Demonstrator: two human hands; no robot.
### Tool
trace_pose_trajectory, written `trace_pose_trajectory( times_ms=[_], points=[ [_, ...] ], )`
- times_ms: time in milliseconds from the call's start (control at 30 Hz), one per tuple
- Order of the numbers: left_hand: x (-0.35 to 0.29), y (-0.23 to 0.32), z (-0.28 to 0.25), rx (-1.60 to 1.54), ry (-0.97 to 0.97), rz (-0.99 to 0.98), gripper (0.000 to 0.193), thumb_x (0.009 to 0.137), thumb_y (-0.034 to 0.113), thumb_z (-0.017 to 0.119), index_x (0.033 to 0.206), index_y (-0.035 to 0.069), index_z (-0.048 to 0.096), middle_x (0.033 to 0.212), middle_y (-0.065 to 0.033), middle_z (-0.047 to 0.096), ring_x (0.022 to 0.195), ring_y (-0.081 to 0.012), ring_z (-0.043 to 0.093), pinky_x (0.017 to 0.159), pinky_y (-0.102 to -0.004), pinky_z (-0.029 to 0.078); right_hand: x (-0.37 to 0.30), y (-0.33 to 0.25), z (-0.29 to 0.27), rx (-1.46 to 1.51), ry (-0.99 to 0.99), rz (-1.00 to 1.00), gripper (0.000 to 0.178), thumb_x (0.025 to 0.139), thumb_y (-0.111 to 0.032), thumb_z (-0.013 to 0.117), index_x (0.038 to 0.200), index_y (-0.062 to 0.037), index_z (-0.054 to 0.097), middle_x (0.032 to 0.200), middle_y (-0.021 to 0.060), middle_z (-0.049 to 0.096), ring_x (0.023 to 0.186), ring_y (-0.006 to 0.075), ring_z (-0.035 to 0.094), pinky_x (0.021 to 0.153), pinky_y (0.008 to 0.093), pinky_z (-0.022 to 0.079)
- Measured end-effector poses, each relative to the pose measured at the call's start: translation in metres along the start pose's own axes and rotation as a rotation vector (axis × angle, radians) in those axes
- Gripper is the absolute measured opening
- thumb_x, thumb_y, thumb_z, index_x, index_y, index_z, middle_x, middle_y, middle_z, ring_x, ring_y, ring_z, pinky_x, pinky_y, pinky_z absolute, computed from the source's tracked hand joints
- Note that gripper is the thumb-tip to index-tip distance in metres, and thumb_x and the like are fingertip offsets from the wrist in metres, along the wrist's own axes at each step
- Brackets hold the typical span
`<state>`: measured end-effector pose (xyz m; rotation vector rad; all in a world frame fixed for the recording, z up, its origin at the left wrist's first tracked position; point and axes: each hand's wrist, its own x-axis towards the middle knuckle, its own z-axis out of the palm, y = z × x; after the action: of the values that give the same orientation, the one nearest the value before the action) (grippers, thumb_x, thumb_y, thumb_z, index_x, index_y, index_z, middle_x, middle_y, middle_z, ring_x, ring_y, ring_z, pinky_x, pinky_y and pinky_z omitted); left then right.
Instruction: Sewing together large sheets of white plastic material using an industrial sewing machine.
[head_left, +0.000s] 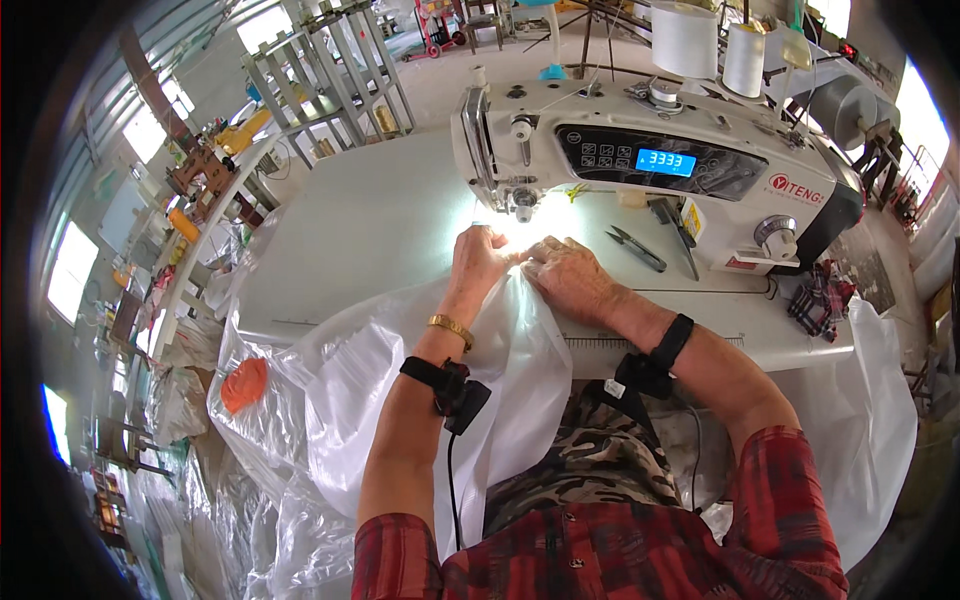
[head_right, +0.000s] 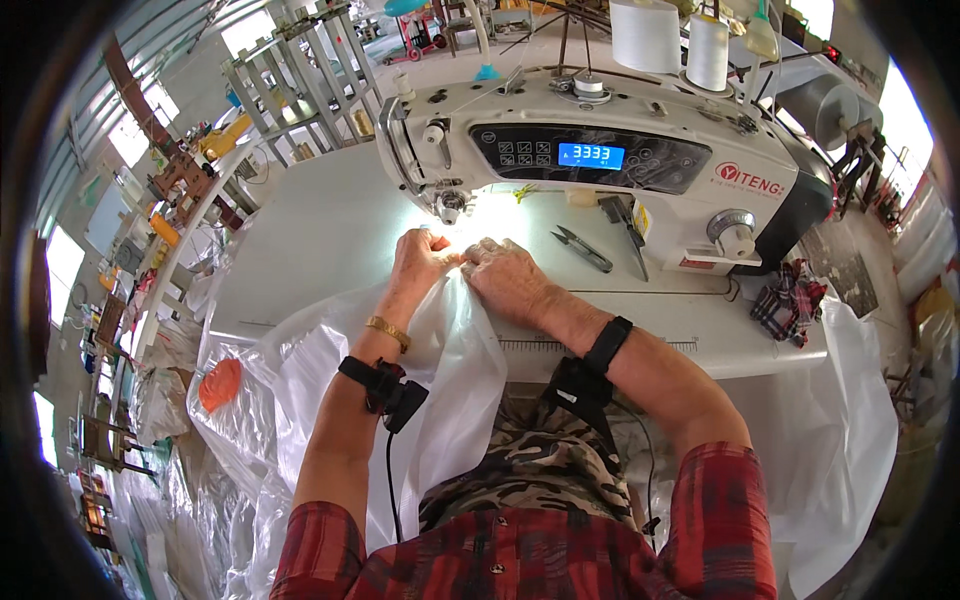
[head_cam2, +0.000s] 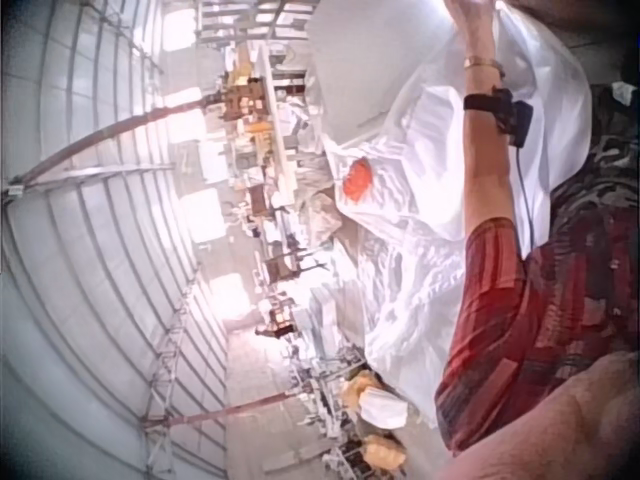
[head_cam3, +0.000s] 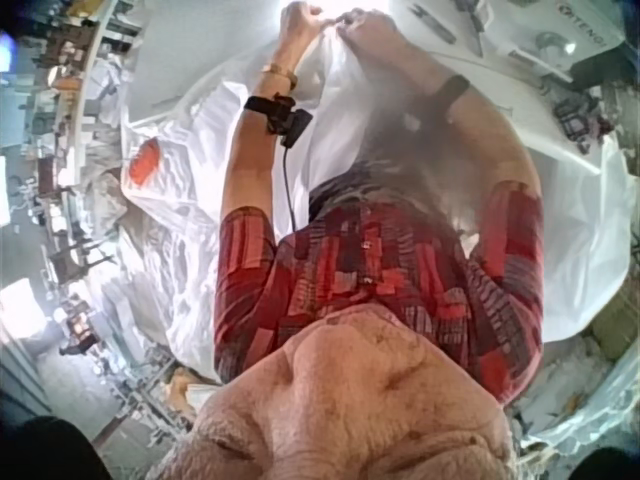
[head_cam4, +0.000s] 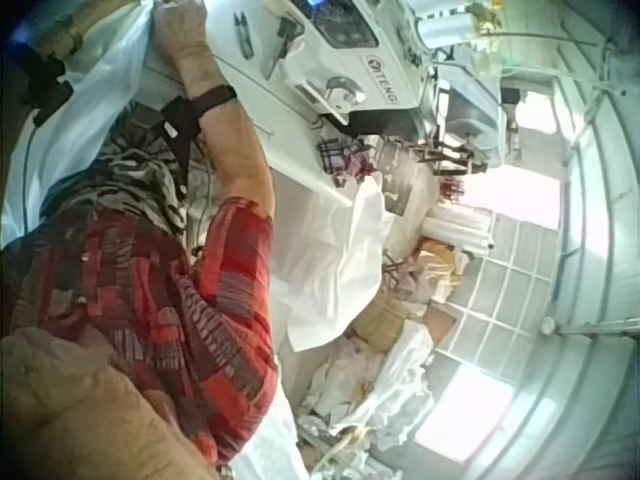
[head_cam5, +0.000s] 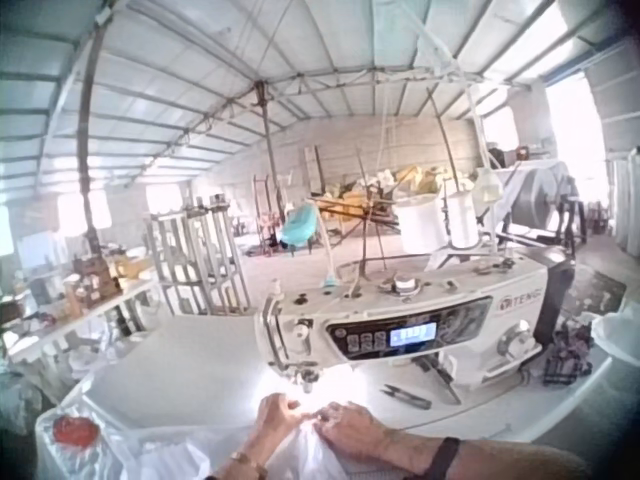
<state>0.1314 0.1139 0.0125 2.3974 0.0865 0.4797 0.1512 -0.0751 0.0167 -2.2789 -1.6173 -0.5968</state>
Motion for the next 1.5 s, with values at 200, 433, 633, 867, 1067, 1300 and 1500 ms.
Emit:
trace_pose_trajectory(
  times_ms=[200,433,633,867,1067,1300,1500],
  points=[
    [-0.030,0.027,-0.018,0.126,0.131,0.192,0.020,0.076,0.019,0.074,0.079,0.001,0.064,0.085,-0.0151,0.065,0.084,-0.0345,0.063,0.073,-0.0428,0.049,-0.002,-0.008,-0.004,-0.033,-0.136,0.074,0.019,0.088,-0.019,0.053,0.094,-0.0039,0.064,0.098,0.0110,0.063,0.100,0.0275,0.059,0.085,0.0422,0.045],
    [-0.103,0.054,-0.027,0.162,-0.049,0.337,0.040,0.078,0.016,0.070,0.111,0.001,0.056,0.110,-0.0162,0.060,0.105,-0.0360,0.057,0.090,-0.0423,0.046,0.002,-0.023,-0.006,-0.053,-0.103,0.145,0.020,0.083,-0.017,0.060,0.099,-0.0049,0.062,0.097,0.0111,0.063,0.100,0.0281,0.059,0.086,0.0429,0.044],
    [-0.095,0.021,-0.029,0.047,-0.075,0.354,0.047,0.081,0.015,0.065,0.121,-0.002,0.051,0.119,-0.0199,0.056,0.111,-0.0383,0.054,0.096,-0.0441,0.043,0.012,-0.029,0.010,-0.073,-0.063,0.248,0.015,0.084,-0.015,0.059,0.096,-0.0066,0.063,0.098,0.0107,0.063,0.102,0.0281,0.059,0.087,0.0432,0.045],
    [-0.083,0.014,-0.039,0.059,-0.167,0.365,0.045,0.084,0.019,0.060,0.123,-0.003,0.052,0.124,-0.0220,0.055,0.117,-0.0381,0.051,0.102,-0.0432,0.041,0.015,-0.031,0.006,-0.082,-0.111,0.294,0.014,0.091,-0.018,0.054,0.095,-0.0079,0.064,0.101,0.0085,0.062,0.104,0.0285,0.057,0.088,0.0463,0.044],
    [-0.076,0.015,-0.036,0.086,-0.183,0.349,0.042,0.084,0.023,0.057,0.119,-0.001,0.053,0.122,-0.0223,0.055,0.117,-0.0382,0.051,0.103,-0.0431,0.040,0.012,-0.019,0.011,0.001,-0.070,0.297,0.021,0.092,-0.019,0.051,0.101,-0.0067,0.065,0.112,0.0134,0.058,0.110,0.0346,0.054,0.095,0.0531,0.041],
    [-0.067,0.005,-0.027,0.147,-0.215,0.358,0.042,0.084,0.022,0.055,0.119,0.000,0.053,0.123,-0.0229,0.054,0.119,-0.0395,0.049,0.103,-0.0461,0.039,0.016,-0.022,0.020,0.025,-0.061,0.394,0.026,0.094,-0.023,0.050,0.104,-0.0056,0.066,0.120,0.0168,0.057,0.117,0.0359,0.051,0.098,0.0543,0.039],
    [-0.068,0.006,-0.024,0.271,-0.096,0.446,0.042,0.083,0.023,0.053,0.115,-0.003,0.051,0.117,-0.0276,0.052,0.113,-0.0420,0.049,0.100,-0.0472,0.040,0.018,-0.018,0.020,-0.012,-0.084,0.388,0.024,0.092,-0.025,0.051,0.099,-0.0069,0.066,0.118,0.0135,0.059,0.118,0.0311,0.052,0.094,0.0505,0.040]
  ],
)
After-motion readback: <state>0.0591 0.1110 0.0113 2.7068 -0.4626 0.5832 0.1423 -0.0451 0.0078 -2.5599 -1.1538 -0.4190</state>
